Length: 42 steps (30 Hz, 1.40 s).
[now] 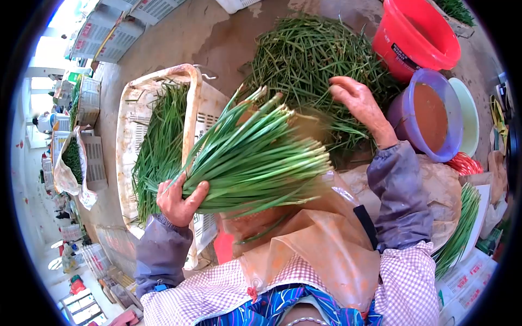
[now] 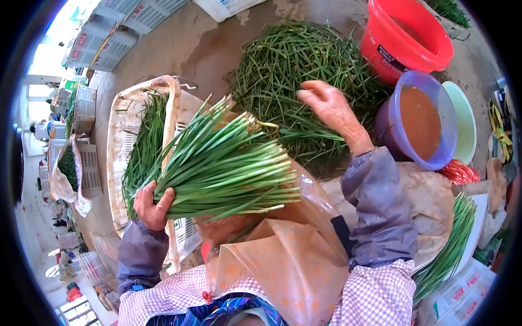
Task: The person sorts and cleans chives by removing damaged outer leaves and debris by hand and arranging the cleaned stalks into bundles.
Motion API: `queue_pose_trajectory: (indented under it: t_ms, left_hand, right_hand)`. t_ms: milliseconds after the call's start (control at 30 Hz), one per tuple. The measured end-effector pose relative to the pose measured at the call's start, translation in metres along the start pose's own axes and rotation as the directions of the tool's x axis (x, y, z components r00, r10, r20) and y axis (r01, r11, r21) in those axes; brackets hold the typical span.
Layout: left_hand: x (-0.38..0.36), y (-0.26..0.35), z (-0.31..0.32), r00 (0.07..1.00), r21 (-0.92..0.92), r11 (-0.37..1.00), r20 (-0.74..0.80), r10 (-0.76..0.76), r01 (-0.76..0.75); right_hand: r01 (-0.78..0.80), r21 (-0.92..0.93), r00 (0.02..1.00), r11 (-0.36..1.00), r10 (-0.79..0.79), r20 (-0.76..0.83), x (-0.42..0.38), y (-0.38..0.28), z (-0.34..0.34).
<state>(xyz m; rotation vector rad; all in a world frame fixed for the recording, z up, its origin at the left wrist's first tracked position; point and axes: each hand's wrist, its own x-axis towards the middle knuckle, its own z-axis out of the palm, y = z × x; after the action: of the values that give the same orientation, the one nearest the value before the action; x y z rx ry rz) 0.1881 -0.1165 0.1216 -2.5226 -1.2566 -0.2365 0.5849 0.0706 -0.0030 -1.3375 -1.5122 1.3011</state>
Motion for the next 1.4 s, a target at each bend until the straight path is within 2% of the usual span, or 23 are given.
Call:
queue_pose_trajectory:
  t_ms: [67, 133, 167, 200, 267, 333, 367, 400, 467, 533, 567, 600, 633, 733, 800, 933, 1000, 1067, 1133, 1200, 1233, 1333, 1400]
  left_hand:
    - [0.004, 0.001, 0.0, 1.0, 0.011, 1.0, 0.004, 0.004, -0.004]
    - [0.005, 0.002, 0.001, 1.0, 0.012, 1.0, -0.011, 0.001, -0.001]
    - [0.005, 0.002, 0.0, 1.0, 0.016, 1.0, -0.009, 0.002, -0.002]
    - [0.003, 0.002, 0.0, 1.0, 0.02, 1.0, -0.005, 0.003, -0.003]
    - [-0.004, 0.002, 0.003, 0.999, -0.009, 0.999, -0.004, -0.035, 0.035]
    - [-0.008, 0.002, 0.003, 0.998, -0.067, 0.996, 0.015, -0.054, 0.055]
    - [-0.011, 0.002, 0.005, 0.997, -0.036, 0.996, -0.008, -0.079, 0.079]
    - [-0.012, 0.002, 0.005, 0.997, -0.036, 0.996, -0.007, -0.079, 0.078]
    - [-0.011, 0.003, 0.004, 0.997, -0.039, 0.996, 0.001, -0.08, 0.08]
    - [-0.011, 0.002, 0.008, 0.998, -0.042, 0.997, -0.023, -0.063, 0.062]
    - [-0.009, 0.001, 0.009, 0.998, -0.039, 0.998, -0.038, -0.053, 0.052]
    - [-0.008, 0.001, 0.009, 0.999, -0.03, 0.999, -0.03, -0.045, 0.045]
    - [-0.006, 0.002, 0.007, 0.999, -0.019, 0.999, -0.021, -0.038, 0.038]
    - [-0.002, 0.002, 0.003, 1.0, 0.001, 1.0, 0.001, -0.024, 0.024]
    - [-0.004, 0.001, 0.001, 1.0, 0.004, 1.0, 0.006, -0.029, 0.029]
    - [0.005, 0.001, -0.001, 1.0, -0.001, 1.0, -0.002, -0.007, 0.007]
    - [0.008, 0.0, 0.0, 1.0, 0.0, 1.0, 0.008, 0.017, -0.017]
    - [0.008, -0.002, 0.0, 0.999, 0.008, 0.999, 0.017, 0.032, -0.032]
    - [0.007, -0.004, 0.0, 0.998, 0.013, 0.999, 0.019, 0.052, -0.052]
    - [0.008, -0.004, 0.002, 0.998, 0.013, 0.998, -0.018, 0.056, -0.056]
    - [0.007, -0.003, 0.003, 0.998, 0.012, 0.998, -0.032, 0.056, -0.056]
    - [0.008, -0.004, 0.004, 0.997, 0.001, 0.998, -0.032, 0.068, -0.068]
    - [0.013, -0.004, 0.003, 0.996, 0.004, 0.996, -0.019, 0.086, -0.086]
  right_hand:
    - [-0.045, 0.142, 0.898, 0.989, -0.022, 0.44, -0.015, -0.053, 0.019]
    - [0.43, -0.181, 0.838, 0.884, -0.317, 0.443, -0.026, -0.07, 0.042]
    - [0.392, -0.356, 0.915, 0.848, -0.319, 0.247, -0.029, -0.063, 0.061]
    - [0.433, -0.467, 0.901, 0.771, -0.365, 0.233, -0.028, -0.057, 0.071]
    - [0.449, -0.178, 0.884, 0.875, -0.407, 0.23, -0.023, -0.052, 0.065]
    - [0.475, -0.246, 0.88, 0.845, -0.447, 0.162, -0.013, -0.034, 0.045]
    - [0.391, -0.305, 0.918, 0.868, -0.392, 0.061, -0.01, -0.023, 0.033]
    - [0.164, -0.336, 0.985, 0.928, -0.175, -0.002, -0.002, 0.0, 0.021]
    - [-0.056, -0.18, 0.98, 0.982, 0.088, 0.179, -0.008, 0.0, 0.008]
    - [0.154, 0.029, 0.923, 0.988, -0.155, 0.353, -0.02, -0.033, 0.028]
    - [-0.071, 0.121, 0.867, 0.99, 0.001, 0.498, -0.024, -0.052, 0.034]
    - [0.015, 0.109, 0.785, 0.994, -0.08, 0.615, -0.02, -0.052, 0.041]
    - [0.045, 0.109, 0.798, 0.993, -0.101, 0.594, -0.017, -0.044, 0.06]
    - [-0.133, 0.193, 0.853, 0.972, 0.013, 0.521, -0.016, -0.038, 0.091]
    - [-0.16, 0.21, 0.88, 0.964, 0.043, 0.474, -0.015, -0.023, 0.103]
    - [0.183, 0.109, 0.901, 0.977, -0.211, 0.378, -0.029, -0.019, 0.09]
    - [0.183, 0.025, 0.93, 0.983, -0.181, 0.319, -0.03, -0.017, 0.076]
    - [0.354, -0.321, 0.934, 0.879, -0.314, 0.171, -0.018, -0.013, 0.06]
    - [0.122, -0.419, 0.992, 0.9, -0.12, 0.032, 0.002, -0.003, 0.034]
    - [0.179, -0.756, 0.981, 0.629, -0.171, 0.09, 0.021, 0.005, 0.01]
    - [0.276, -0.695, 0.945, 0.664, -0.318, 0.071, 0.02, 0.004, 0.01]
    - [0.201, -0.169, 0.895, 0.965, -0.111, 0.432, 0.034, -0.04, 0.03]
    - [0.103, -0.12, 0.669, 0.987, 0.021, 0.743, 0.041, -0.068, 0.05]
